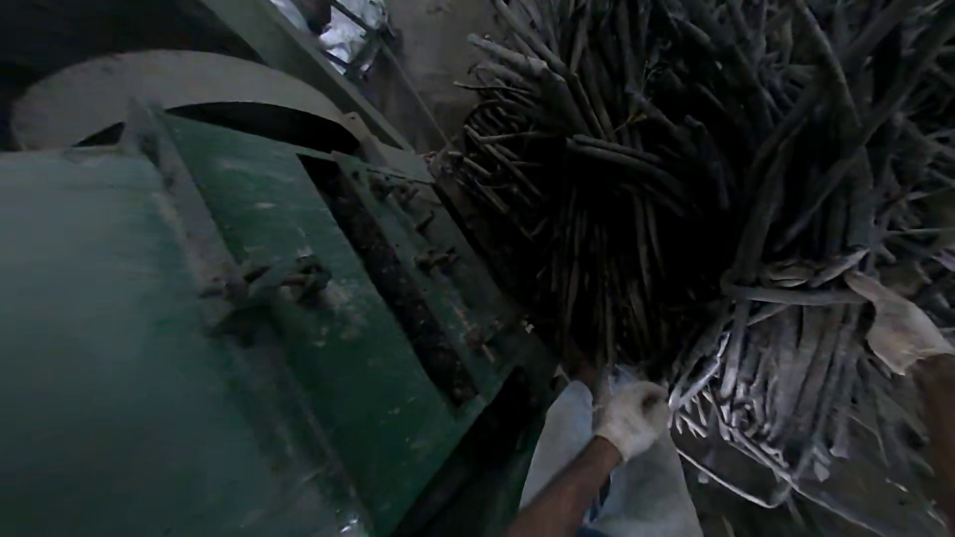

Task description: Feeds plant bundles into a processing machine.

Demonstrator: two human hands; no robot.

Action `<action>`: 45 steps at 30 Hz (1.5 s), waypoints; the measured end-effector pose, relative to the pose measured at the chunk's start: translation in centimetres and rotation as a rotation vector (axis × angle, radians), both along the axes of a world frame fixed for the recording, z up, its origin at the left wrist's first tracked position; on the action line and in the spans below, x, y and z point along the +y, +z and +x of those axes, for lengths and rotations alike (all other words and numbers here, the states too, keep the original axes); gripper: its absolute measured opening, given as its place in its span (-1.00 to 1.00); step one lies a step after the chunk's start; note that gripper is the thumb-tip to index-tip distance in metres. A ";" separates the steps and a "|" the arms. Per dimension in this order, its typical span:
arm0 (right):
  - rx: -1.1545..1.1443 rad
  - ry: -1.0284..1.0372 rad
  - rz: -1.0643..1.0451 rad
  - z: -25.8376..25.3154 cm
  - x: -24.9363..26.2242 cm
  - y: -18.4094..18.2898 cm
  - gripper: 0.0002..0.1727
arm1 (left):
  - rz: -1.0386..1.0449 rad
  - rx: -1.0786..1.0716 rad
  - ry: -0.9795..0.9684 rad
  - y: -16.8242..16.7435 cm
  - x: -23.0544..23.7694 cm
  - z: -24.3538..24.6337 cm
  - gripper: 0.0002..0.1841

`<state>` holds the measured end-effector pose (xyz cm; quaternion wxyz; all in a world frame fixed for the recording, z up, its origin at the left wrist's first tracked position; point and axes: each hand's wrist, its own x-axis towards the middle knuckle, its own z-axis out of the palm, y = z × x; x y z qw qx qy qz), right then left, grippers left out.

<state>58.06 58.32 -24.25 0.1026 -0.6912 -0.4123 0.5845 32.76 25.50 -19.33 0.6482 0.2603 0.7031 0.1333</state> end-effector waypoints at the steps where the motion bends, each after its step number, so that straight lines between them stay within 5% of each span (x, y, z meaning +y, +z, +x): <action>1: -0.045 -0.016 -0.074 -2.0 0.1 2.2 -0.46 | 0.005 -0.015 -0.007 0.0 0.7 0.2 -0.62; 7: -0.048 -0.002 0.049 0.7 -3.7 -0.7 -0.17 | 0.047 -0.092 0.021 0.2 3.1 2.0 -0.60; 15: -0.248 0.065 0.196 -3.4 -12.3 11.7 0.14 | 0.249 -0.030 0.249 5.8 4.6 3.3 -0.19; 21: -0.363 0.233 0.249 -8.9 -20.2 20.2 0.27 | 0.245 -0.003 0.560 13.2 2.8 2.6 0.24; 23: -0.374 0.288 0.238 -10.9 -22.4 21.7 0.28 | 0.294 0.088 0.600 13.3 0.0 2.5 0.32; 26: -0.320 0.373 0.208 -14.0 -25.1 22.7 0.17 | 0.321 0.102 0.799 13.9 -3.9 1.6 0.31; 29: -0.270 0.467 0.149 -17.6 -26.4 21.8 0.06 | 0.202 0.164 1.064 15.5 -3.5 -1.2 0.02; 35: -0.332 0.680 0.070 -25.5 -23.3 11.1 -0.06 | -0.142 0.351 1.102 6.8 1.4 -9.2 -0.38; 38: -0.301 0.799 -0.027 -27.6 -19.5 5.3 0.00 | -0.181 0.337 1.054 -1.1 3.4 -12.7 -0.09; 42: -0.338 1.180 -0.014 -29.5 -10.6 1.4 -0.22 | -0.179 0.362 0.904 -9.6 6.2 -16.4 0.28; 45: -0.475 0.925 0.324 -31.9 -5.2 0.4 -0.39 | -0.222 0.373 0.915 -12.1 7.8 -18.9 0.28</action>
